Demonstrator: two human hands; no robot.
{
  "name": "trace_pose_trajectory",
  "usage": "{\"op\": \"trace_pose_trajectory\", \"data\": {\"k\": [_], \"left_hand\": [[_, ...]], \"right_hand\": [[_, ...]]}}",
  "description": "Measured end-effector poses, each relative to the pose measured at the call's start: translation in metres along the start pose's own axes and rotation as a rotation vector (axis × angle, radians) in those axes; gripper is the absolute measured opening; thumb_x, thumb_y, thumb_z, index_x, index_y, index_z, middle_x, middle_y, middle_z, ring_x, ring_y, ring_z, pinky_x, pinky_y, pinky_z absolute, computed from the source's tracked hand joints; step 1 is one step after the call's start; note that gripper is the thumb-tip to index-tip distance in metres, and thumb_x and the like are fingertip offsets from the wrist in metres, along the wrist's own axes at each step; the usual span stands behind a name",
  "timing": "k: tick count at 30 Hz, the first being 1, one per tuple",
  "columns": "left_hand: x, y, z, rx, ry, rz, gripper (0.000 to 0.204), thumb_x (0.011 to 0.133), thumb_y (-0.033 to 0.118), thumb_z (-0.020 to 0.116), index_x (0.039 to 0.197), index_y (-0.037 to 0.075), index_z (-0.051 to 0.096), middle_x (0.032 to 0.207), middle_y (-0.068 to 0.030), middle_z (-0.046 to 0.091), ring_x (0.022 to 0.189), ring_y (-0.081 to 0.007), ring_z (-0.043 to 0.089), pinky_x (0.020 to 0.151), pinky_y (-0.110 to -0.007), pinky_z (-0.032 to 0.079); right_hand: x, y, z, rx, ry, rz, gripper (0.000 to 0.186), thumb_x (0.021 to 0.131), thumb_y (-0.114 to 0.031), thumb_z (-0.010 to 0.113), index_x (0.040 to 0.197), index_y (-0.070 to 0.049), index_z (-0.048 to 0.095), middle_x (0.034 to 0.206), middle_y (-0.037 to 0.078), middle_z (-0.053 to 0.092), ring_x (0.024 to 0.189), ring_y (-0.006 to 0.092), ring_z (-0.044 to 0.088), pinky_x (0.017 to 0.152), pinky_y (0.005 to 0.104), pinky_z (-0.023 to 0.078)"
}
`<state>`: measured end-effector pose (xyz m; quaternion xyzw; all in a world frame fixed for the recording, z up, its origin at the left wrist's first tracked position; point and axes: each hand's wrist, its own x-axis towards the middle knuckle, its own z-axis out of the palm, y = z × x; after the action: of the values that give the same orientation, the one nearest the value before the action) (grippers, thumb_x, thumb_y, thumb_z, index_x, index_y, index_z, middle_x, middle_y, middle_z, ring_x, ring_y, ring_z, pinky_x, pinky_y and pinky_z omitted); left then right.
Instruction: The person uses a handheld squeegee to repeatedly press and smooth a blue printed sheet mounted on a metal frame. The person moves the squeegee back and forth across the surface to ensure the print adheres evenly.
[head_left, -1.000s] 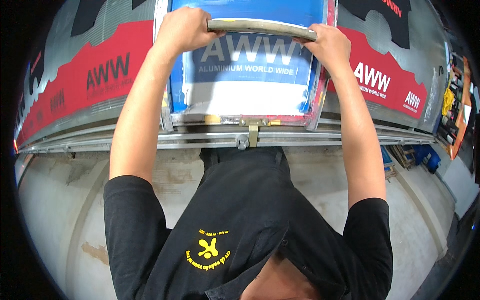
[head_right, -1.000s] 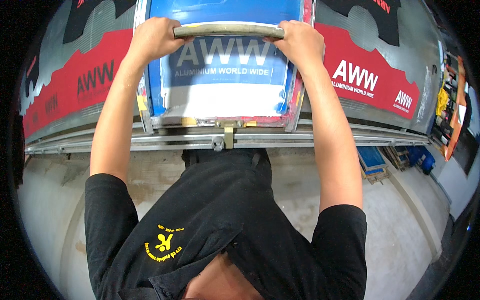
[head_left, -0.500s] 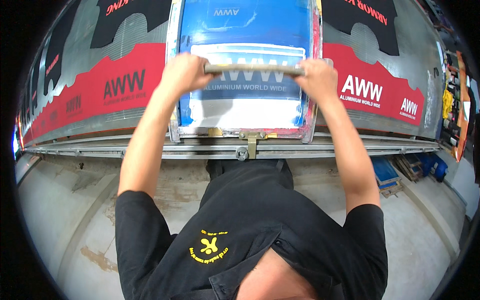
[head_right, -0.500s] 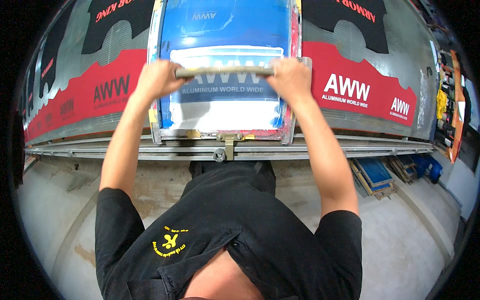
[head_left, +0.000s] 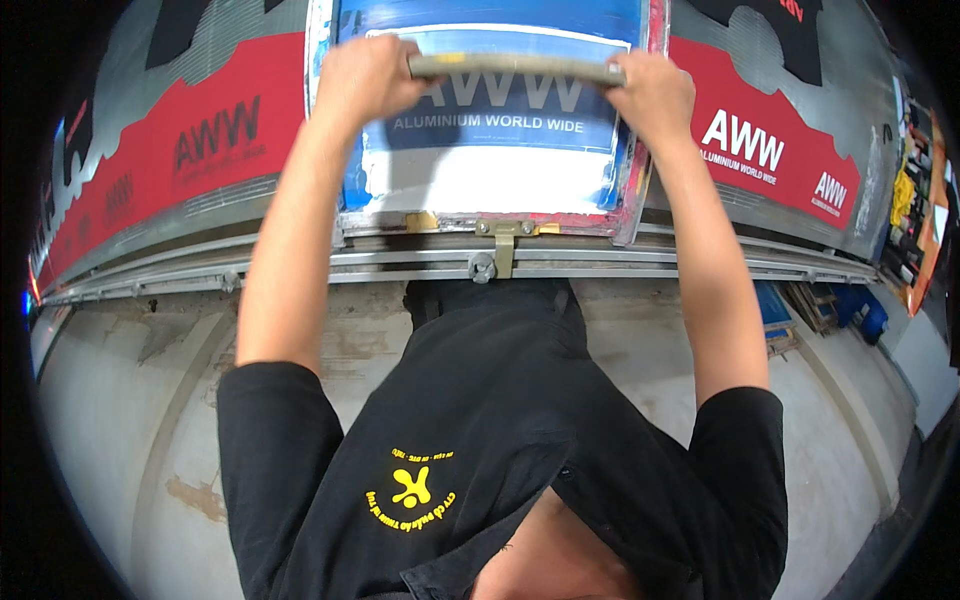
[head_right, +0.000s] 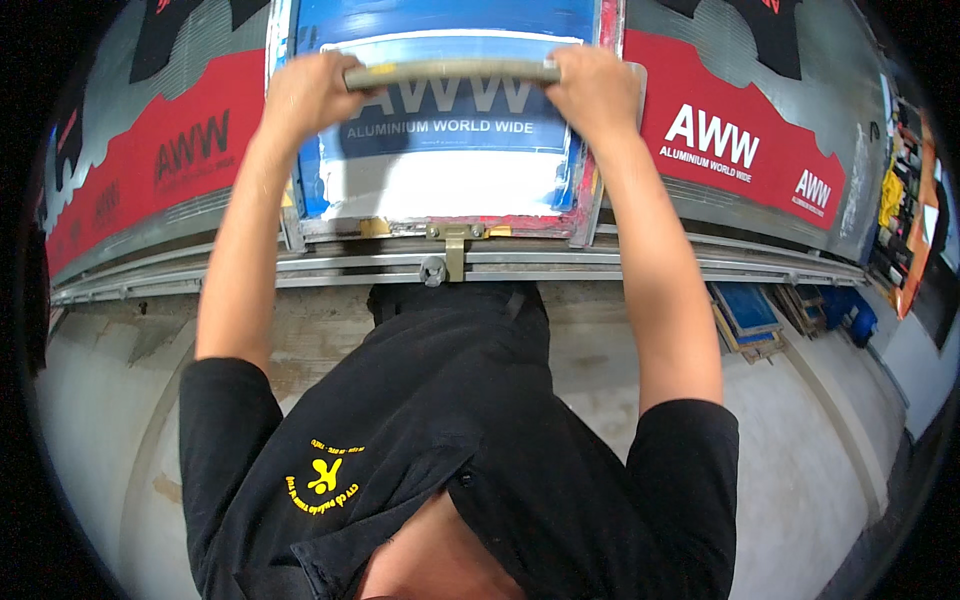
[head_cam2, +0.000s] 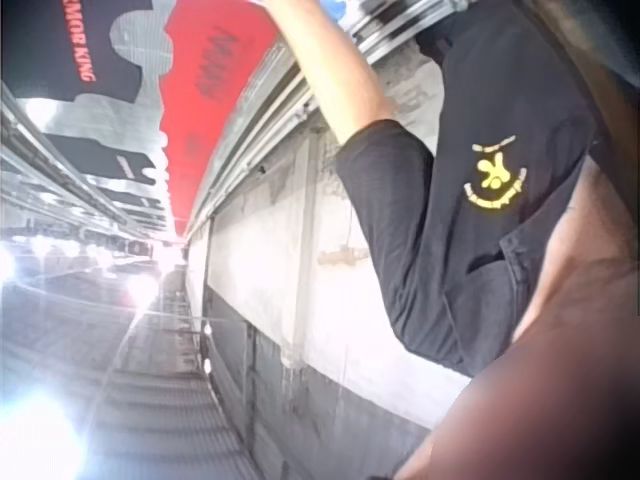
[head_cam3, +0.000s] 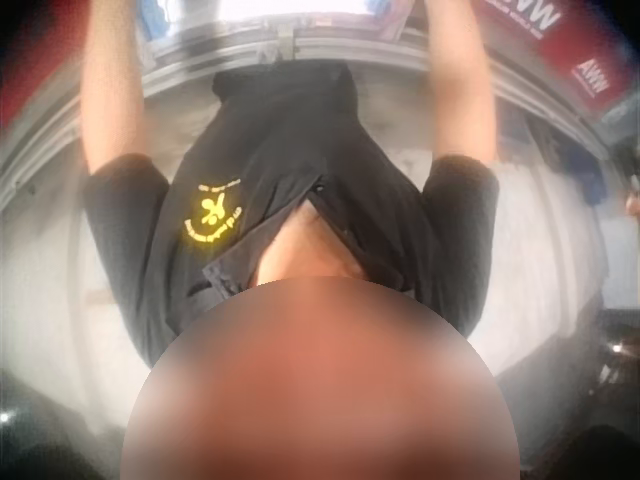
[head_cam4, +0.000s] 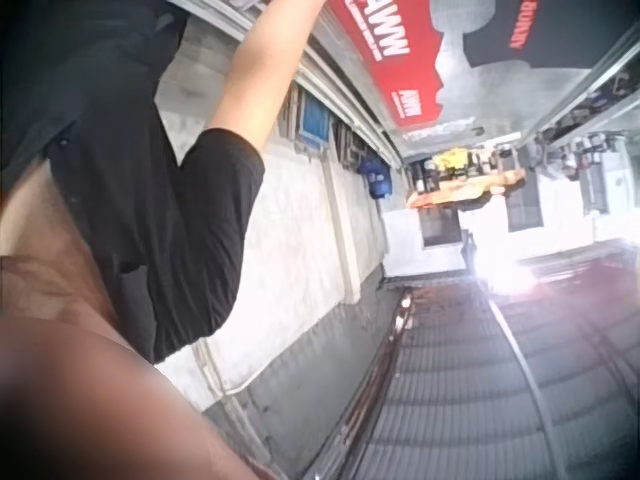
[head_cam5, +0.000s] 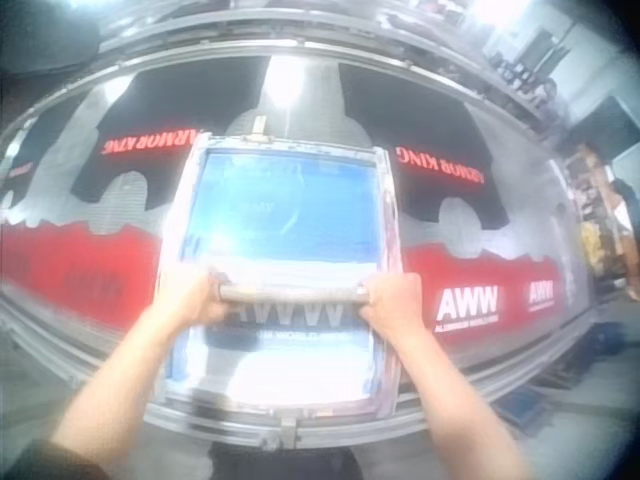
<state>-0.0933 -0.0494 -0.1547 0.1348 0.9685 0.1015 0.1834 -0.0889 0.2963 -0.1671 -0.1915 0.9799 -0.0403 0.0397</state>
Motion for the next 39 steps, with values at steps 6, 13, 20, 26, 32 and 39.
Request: {"op": "trace_pose_trajectory", "data": {"k": [6,13,20,26,32,39], "left_hand": [[-0.138,0.032,0.033,-0.058,-0.005,0.001,0.039,0.075,0.034,0.086,0.103,0.009,0.079,0.097,-0.0097,0.075,0.096,-0.0296,0.073,0.08,-0.044,0.058],[-0.11,0.035,0.013,0.004,-0.094,-0.01,0.081,0.081,0.083,0.066,0.089,0.003,0.077,0.083,-0.0141,0.073,0.083,-0.0281,0.074,0.075,-0.043,0.058],[-0.061,0.012,0.028,-0.085,-0.405,-0.048,0.093,0.07,0.09,0.069,0.075,-0.003,0.075,0.066,-0.0187,0.069,0.068,-0.0343,0.073,0.068,-0.046,0.059],[-0.02,-0.002,-0.008,-0.209,-0.415,0.038,0.095,0.066,0.091,0.07,0.079,-0.003,0.077,0.072,-0.0211,0.072,0.072,-0.0349,0.073,0.073,-0.045,0.059],[0.02,-0.017,-0.039,-0.087,-0.013,0.134,0.083,0.074,0.086,0.068,0.082,0.004,0.078,0.069,-0.0166,0.071,0.075,-0.0349,0.074,0.073,-0.046,0.06],[0.054,-0.018,-0.033,-0.054,-0.014,0.159,0.047,0.086,0.056,0.076,0.094,0.01,0.078,0.08,-0.0113,0.076,0.081,-0.0321,0.075,0.076,-0.045,0.06]], "right_hand": [[-0.124,-0.054,-0.007,0.139,0.032,-0.028,0.025,0.069,-0.019,0.085,0.093,-0.019,0.077,0.086,0.001,0.07,0.084,0.0229,0.068,0.071,0.0368,0.056],[-0.088,-0.05,-0.025,0.168,-0.349,0.012,0.062,0.077,-0.068,0.079,0.084,-0.007,0.075,0.08,0.012,0.075,0.082,0.0349,0.074,0.069,0.0459,0.058],[-0.037,-0.033,0.0,0.355,-0.75,0.09,0.089,0.063,-0.068,0.089,0.115,0.004,0.076,0.102,0.023,0.077,0.097,0.0365,0.076,0.085,0.0439,0.059],[-0.021,0.001,-0.025,0.693,-0.68,0.292,0.055,0.085,-0.052,0.083,0.105,-0.001,0.077,0.089,0.008,0.076,0.085,0.0172,0.069,0.078,0.0314,0.055],[-0.013,0.062,-0.012,0.666,0.186,0.823,0.043,0.101,-0.042,0.07,0.11,0.0,0.075,0.104,0.007,0.075,0.094,0.0131,0.066,0.086,0.0292,0.052],[-0.015,0.068,0.02,1.247,-0.024,1.039,0.032,0.102,-0.031,0.069,0.12,-0.004,0.067,0.076,-0.004,0.056,0.053,0.0052,0.046,0.045,0.0231,0.036]]}}
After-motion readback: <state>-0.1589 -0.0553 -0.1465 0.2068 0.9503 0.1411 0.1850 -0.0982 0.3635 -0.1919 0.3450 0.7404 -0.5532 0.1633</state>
